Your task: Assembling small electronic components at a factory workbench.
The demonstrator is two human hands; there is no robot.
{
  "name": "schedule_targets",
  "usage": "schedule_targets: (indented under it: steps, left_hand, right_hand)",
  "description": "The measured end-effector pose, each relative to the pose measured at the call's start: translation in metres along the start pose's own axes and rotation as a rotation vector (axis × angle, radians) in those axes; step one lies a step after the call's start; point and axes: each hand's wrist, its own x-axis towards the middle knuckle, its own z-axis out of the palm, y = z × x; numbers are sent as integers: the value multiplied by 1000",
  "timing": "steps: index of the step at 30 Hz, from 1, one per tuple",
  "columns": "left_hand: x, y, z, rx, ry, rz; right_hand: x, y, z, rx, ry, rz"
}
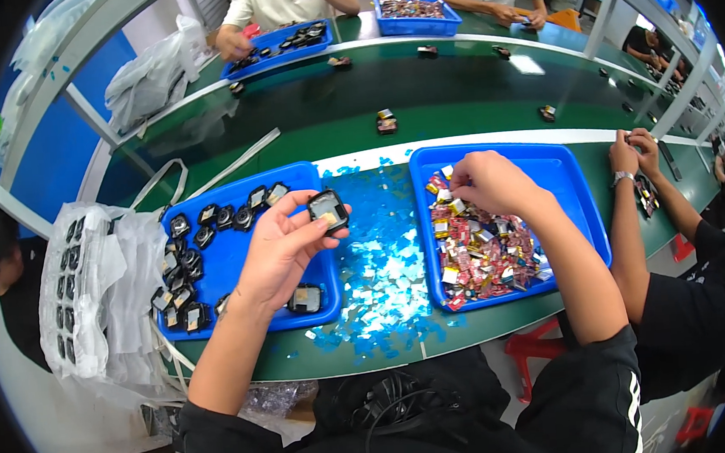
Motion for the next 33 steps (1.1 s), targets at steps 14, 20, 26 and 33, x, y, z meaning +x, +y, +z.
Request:
schedule_targets:
  steps: [14,20,26,33]
  left_hand:
    - [-8,-16,-1,440,-48,88]
    - [-23,-13,21,680,-237,218]
    - [-24,-9,10,607,-237,216]
    - [-26,-23,11,509,-139,271]
  right_hand:
    - [-41,-79,-25,337,114,22]
    - [-35,-133,-16,338,-50,-331]
    - [-39,-145,7,669,197,-96]
    - [-41,-147,24,1075,139,82]
